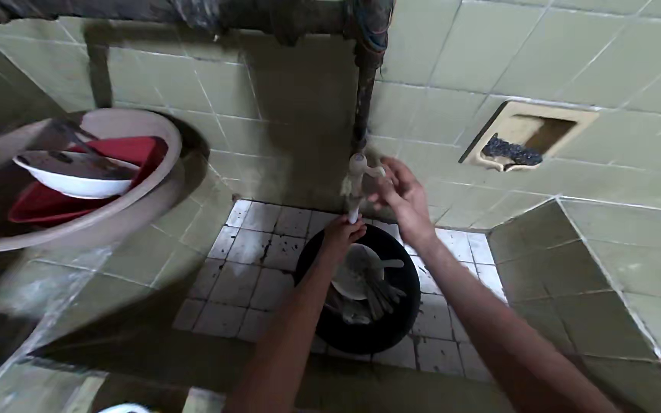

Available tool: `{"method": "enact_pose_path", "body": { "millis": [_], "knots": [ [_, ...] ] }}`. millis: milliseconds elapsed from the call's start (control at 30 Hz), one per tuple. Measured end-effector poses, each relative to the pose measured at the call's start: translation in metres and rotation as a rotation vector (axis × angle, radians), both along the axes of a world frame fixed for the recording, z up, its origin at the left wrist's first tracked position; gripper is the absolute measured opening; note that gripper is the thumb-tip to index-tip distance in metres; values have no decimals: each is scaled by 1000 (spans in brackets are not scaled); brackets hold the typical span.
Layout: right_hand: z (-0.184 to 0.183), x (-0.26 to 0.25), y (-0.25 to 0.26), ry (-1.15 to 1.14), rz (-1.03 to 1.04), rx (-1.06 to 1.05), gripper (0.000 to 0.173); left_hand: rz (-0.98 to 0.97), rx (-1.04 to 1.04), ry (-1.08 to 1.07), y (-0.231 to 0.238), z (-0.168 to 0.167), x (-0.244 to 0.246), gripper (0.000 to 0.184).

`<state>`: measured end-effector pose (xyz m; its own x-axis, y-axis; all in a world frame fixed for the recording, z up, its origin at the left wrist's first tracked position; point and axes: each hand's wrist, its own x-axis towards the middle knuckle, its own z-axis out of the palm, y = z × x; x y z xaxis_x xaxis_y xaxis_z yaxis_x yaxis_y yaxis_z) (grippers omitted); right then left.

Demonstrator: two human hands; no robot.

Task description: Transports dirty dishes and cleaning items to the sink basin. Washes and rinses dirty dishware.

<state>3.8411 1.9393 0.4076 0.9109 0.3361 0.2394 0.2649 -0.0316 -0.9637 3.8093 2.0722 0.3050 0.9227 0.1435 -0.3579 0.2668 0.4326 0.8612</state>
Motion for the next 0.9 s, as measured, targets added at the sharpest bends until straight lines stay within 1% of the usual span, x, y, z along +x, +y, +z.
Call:
{"method": "enact_pose_path", "body": {
  "millis": [33, 67, 133, 167, 267, 333, 400, 433, 467, 500, 533, 567, 600, 633, 667, 700, 767, 833, 867, 900],
  "knots": [
    [-19, -11, -4, 130, -72, 56, 44, 29, -14, -12, -2, -2, 3, 29],
    [-40, -23, -8, 269, -120, 50, 43, 44, -1, -15, -3, -2, 1, 27],
    [-83, -36, -11, 487, -157, 15, 34, 34, 84, 1, -2, 7, -10, 22],
    [-96, -37, -9, 587, -145, 11, 30, 19, 160, 23, 1, 13, -17, 21],
    [-108, -24, 13, 794, -69, 124, 28, -2, 381, 112, 18, 26, -47, 27],
    [-105, -8, 35, 888, 0, 270, 24, -3, 552, 181, 29, 26, -65, 31],
    [-95, 5, 52, 940, 59, 411, 20, 1, 665, 230, 37, 24, -78, 34],
    [-91, 9, 57, 941, 86, 449, 17, 8, 680, 223, 38, 21, -83, 31],
    [-89, 9, 59, 924, 100, 421, 16, 12, 660, 199, 37, 19, -87, 25],
    [-89, 6, 60, 881, 93, 325, 17, 9, 627, 172, 37, 15, -89, 23],
    [-89, -1, 59, 821, 58, 170, 22, 4, 608, 142, 37, 10, -90, 28],
    [-89, -6, 57, 751, 26, -27, 26, -9, 600, 112, 37, 5, -89, 35],
    [-89, -9, 52, 676, -10, -208, 31, -27, 607, 88, 37, 1, -87, 35],
    [-86, -10, 45, 640, -36, -300, 35, -43, 610, 65, 36, -1, -84, 31],
    [-83, -10, 37, 591, -68, -315, 34, -67, 592, 49, 34, 0, -80, 29],
    [-80, -8, 28, 538, -106, -279, 31, -101, 560, 37, 32, 3, -74, 29],
    [-61, -5, 12, 435, -119, -90, 11, -168, 481, -1, 26, 7, -55, 30],
    [-28, -8, 1, 262, -71, -14, 38, -178, 402, -37, 19, 0, -31, 31],
    [-13, -9, 0, 153, -57, -19, 45, -161, 333, -34, 14, -1, -22, 31],
    [0, -9, 1, 43, -42, -37, 49, -111, 249, -26, 9, -2, -14, 31]
  ]
}}
